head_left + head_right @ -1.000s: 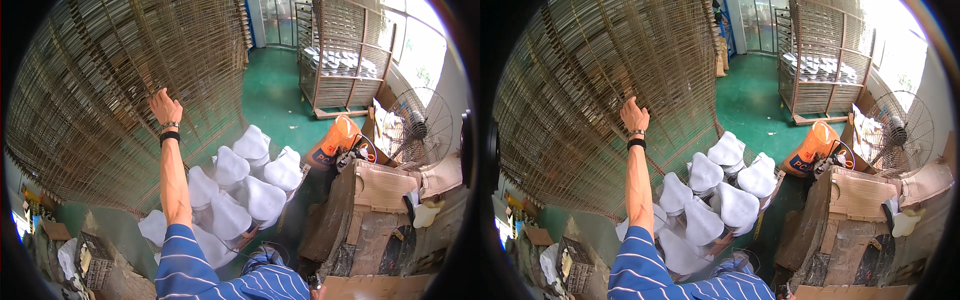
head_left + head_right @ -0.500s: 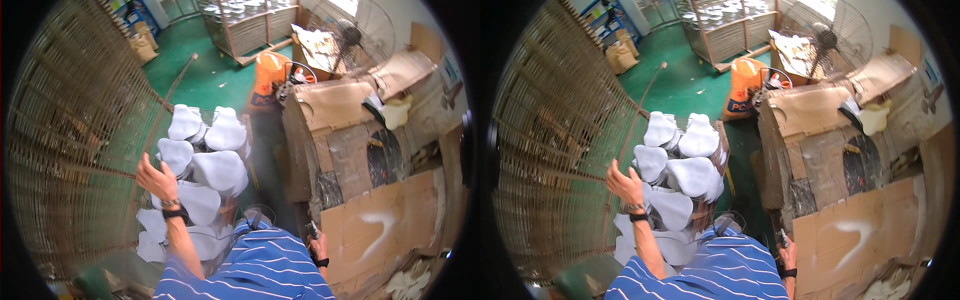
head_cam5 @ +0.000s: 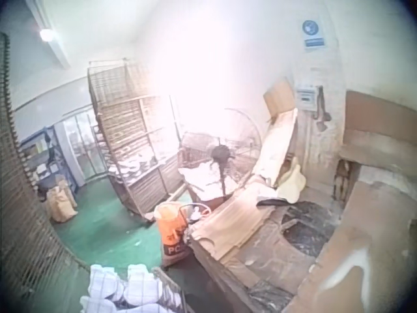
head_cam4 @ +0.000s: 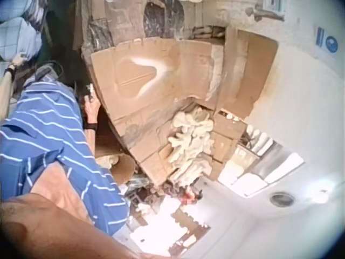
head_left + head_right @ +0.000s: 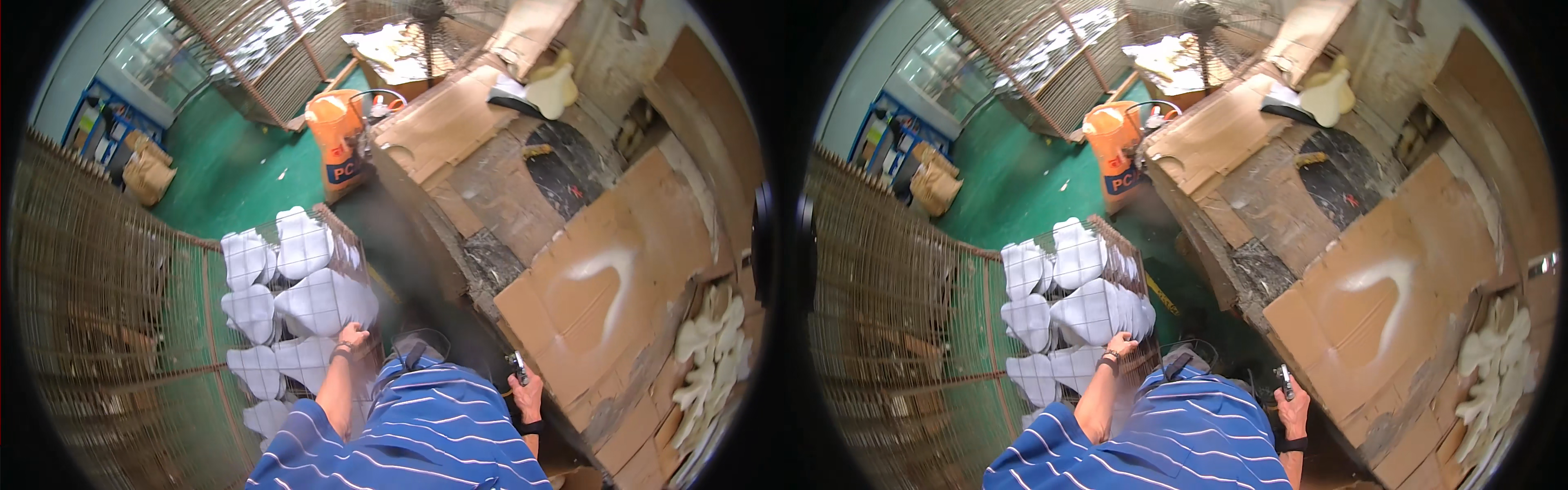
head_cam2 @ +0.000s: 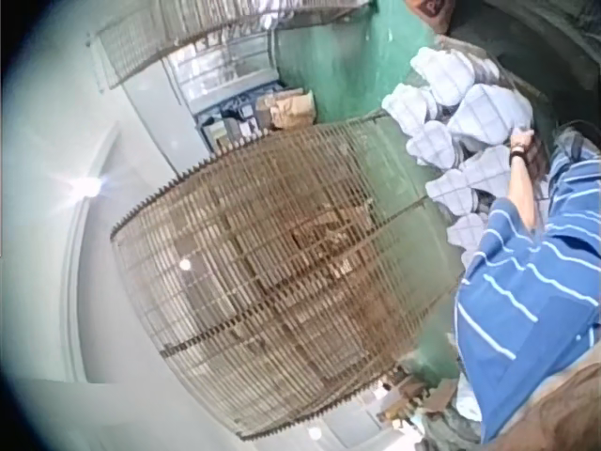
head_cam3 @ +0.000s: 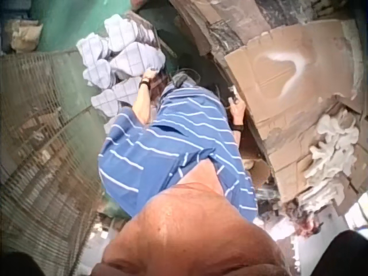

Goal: The person repeatedly picks up white, pear-shaped objects from a wire rack and places them on a cardboard surface. They then use a spray gun to apply a coat of grey paint to each object before returning it to the rack. This process is repeated for multiple objects.

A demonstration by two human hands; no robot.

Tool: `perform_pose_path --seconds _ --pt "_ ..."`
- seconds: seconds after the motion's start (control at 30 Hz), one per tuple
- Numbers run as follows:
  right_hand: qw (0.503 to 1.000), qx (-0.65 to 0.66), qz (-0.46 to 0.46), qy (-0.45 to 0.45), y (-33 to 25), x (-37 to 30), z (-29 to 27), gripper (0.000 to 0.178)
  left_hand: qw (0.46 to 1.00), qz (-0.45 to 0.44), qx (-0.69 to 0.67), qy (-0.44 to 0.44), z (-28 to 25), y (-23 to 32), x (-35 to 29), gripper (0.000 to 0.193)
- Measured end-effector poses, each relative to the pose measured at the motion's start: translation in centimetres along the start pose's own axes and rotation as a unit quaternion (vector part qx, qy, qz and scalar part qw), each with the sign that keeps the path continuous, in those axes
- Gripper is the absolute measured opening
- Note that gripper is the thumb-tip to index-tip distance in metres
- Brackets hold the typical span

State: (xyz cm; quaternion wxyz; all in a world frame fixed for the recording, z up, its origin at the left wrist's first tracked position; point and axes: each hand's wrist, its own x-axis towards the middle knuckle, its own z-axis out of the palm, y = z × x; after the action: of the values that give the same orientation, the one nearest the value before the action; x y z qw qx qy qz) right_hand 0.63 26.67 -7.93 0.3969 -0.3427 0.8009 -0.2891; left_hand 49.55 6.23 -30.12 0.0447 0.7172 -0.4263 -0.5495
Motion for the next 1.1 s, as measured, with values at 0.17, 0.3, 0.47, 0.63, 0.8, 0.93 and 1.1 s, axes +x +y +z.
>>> perform_pose_path --seconds 0.17,0.3,0.47,0.63,0.8,0.93,1.1 --pt "0.989 0.088 0.025 0.117 -2.4 -5.5 -3.2 0.047 0.989 -0.063 0.015 -0.130 5.3 1.9 2.6 0.023" --pt "0.974 0.086 0.058 0.203 -5.4 -10.0 -7.3 0.046 0.934 -0.097 -0.197 -0.280 5.7 1.6 5.7 0.014" --pt "0.941 0.099 0.041 0.322 -7.5 -15.8 -12.5 0.045 0.979 0.010 0.073 -0.190 12.5 11.0 2.2 0.047" --pt "0.896 0.156 0.040 0.413 -7.3 -18.1 -13.9 0.043 0.968 0.040 0.120 -0.217 13.5 14.1 3.9 0.049" --pt "0.934 0.083 0.099 0.333 1.3 -13.3 -15.4 0.041 0.964 0.030 0.097 -0.246 14.3 16.8 2.8 0.035" --pt "0.926 -0.040 0.105 0.361 9.5 -6.7 -20.7 0.044 0.972 0.055 0.117 -0.194 13.2 17.4 0.9 0.039" --pt "0.851 -0.192 0.118 0.474 15.5 5.9 -25.0 0.076 0.981 0.069 0.012 -0.183 8.6 11.6 1.5 0.041"
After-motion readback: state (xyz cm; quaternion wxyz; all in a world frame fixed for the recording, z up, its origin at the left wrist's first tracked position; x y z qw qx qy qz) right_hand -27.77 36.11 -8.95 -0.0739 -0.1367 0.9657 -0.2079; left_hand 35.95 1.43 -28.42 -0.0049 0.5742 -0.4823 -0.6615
